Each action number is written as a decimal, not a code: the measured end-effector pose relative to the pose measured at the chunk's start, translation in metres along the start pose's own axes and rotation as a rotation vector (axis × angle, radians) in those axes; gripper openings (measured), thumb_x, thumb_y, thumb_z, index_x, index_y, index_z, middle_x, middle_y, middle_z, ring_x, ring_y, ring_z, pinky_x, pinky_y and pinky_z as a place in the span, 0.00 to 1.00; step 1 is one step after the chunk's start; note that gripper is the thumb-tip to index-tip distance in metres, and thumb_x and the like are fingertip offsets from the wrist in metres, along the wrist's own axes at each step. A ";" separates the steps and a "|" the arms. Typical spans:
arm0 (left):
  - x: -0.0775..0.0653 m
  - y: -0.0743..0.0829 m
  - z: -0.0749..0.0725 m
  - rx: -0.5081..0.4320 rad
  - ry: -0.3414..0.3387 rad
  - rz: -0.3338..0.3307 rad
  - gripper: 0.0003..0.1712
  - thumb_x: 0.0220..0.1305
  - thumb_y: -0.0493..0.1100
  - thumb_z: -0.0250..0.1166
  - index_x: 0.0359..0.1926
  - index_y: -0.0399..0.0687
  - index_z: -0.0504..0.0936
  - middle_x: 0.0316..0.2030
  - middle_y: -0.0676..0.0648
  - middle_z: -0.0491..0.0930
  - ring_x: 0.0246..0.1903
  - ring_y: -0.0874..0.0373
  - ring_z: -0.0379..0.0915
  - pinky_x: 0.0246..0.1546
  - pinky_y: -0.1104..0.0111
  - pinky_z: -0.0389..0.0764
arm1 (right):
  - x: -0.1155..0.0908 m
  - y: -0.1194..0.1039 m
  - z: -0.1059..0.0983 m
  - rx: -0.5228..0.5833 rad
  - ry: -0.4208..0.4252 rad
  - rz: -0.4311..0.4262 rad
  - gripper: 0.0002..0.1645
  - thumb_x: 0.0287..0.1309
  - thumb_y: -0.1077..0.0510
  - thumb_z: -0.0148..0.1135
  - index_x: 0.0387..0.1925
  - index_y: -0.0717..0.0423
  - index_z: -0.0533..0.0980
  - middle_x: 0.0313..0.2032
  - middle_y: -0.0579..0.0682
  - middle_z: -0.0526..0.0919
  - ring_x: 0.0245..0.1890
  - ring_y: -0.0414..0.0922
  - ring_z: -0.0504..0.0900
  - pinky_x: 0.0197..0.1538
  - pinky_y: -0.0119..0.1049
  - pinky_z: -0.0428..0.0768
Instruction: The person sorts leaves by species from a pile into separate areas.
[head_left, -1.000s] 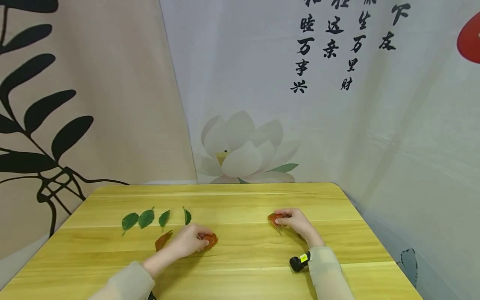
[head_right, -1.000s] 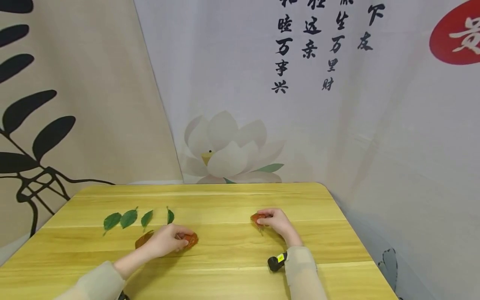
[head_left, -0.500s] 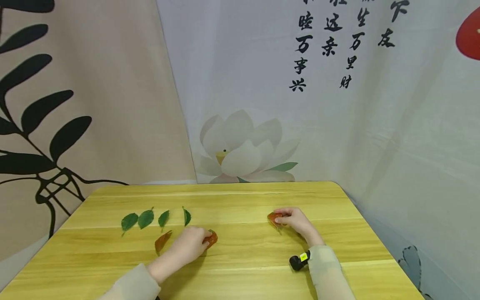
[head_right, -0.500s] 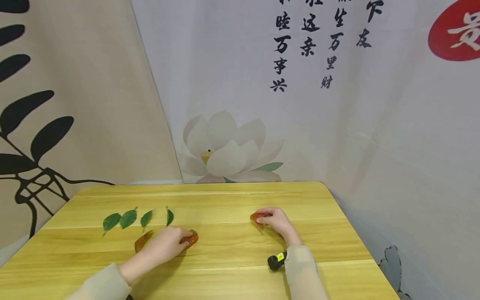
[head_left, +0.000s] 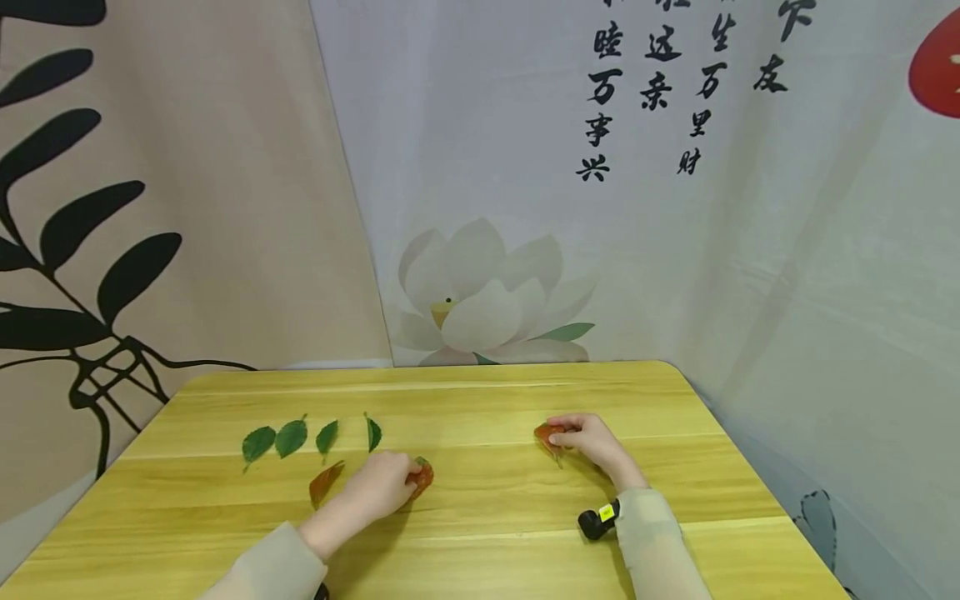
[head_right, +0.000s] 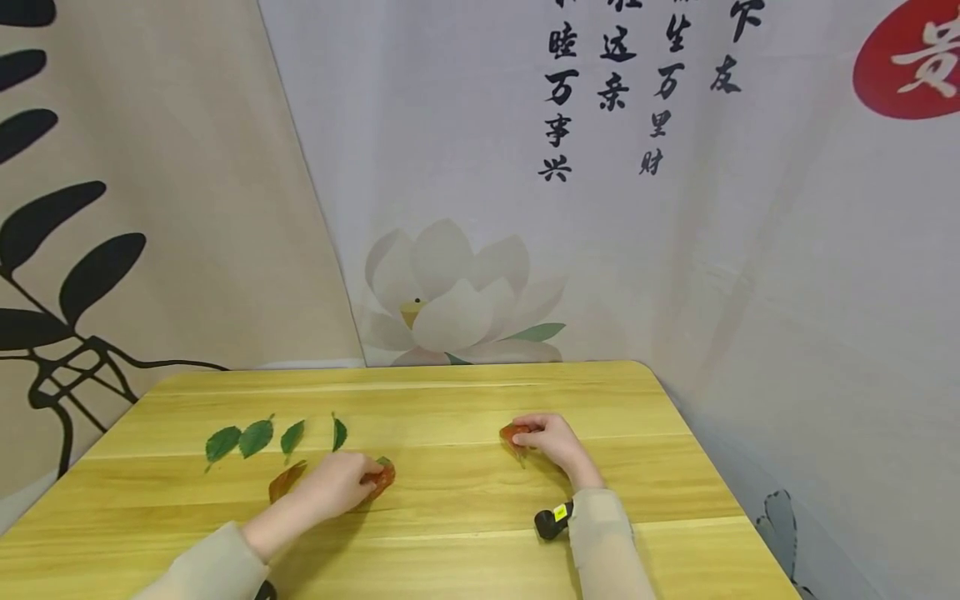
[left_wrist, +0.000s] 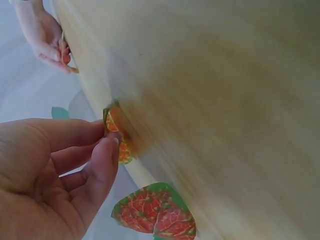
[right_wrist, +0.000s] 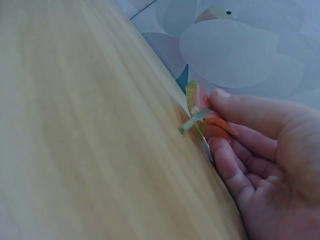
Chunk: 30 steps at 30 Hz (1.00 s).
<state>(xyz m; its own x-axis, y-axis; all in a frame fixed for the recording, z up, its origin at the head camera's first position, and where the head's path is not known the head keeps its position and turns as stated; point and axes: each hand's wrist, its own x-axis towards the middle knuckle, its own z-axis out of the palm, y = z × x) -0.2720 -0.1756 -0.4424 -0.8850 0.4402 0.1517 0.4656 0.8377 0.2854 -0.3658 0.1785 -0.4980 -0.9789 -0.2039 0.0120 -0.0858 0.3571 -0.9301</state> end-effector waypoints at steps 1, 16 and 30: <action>0.000 0.000 0.000 0.004 -0.002 -0.002 0.05 0.55 0.30 0.67 0.30 0.42 0.87 0.25 0.46 0.82 0.22 0.61 0.69 0.22 0.66 0.73 | 0.000 0.000 0.000 -0.006 0.000 -0.004 0.22 0.57 0.61 0.68 0.52 0.66 0.79 0.47 0.57 0.82 0.40 0.44 0.78 0.40 0.35 0.76; 0.002 -0.001 0.003 -0.026 -0.036 -0.032 0.12 0.53 0.32 0.70 0.20 0.49 0.79 0.22 0.52 0.78 0.22 0.60 0.68 0.24 0.66 0.72 | 0.000 -0.004 0.002 0.015 0.025 0.022 0.20 0.58 0.62 0.67 0.52 0.66 0.79 0.45 0.56 0.83 0.37 0.43 0.78 0.36 0.33 0.75; 0.000 -0.002 0.003 -0.035 -0.030 -0.021 0.11 0.53 0.34 0.72 0.23 0.49 0.78 0.22 0.53 0.77 0.23 0.60 0.68 0.25 0.65 0.73 | -0.007 -0.030 0.032 0.256 0.004 0.064 0.23 0.58 0.66 0.64 0.55 0.73 0.75 0.40 0.57 0.84 0.27 0.41 0.79 0.27 0.29 0.74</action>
<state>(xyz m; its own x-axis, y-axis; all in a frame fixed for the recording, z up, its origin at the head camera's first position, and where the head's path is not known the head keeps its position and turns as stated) -0.2729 -0.1759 -0.4457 -0.8940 0.4323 0.1173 0.4461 0.8354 0.3211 -0.3509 0.1398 -0.4817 -0.9816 -0.1847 -0.0492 0.0258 0.1273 -0.9915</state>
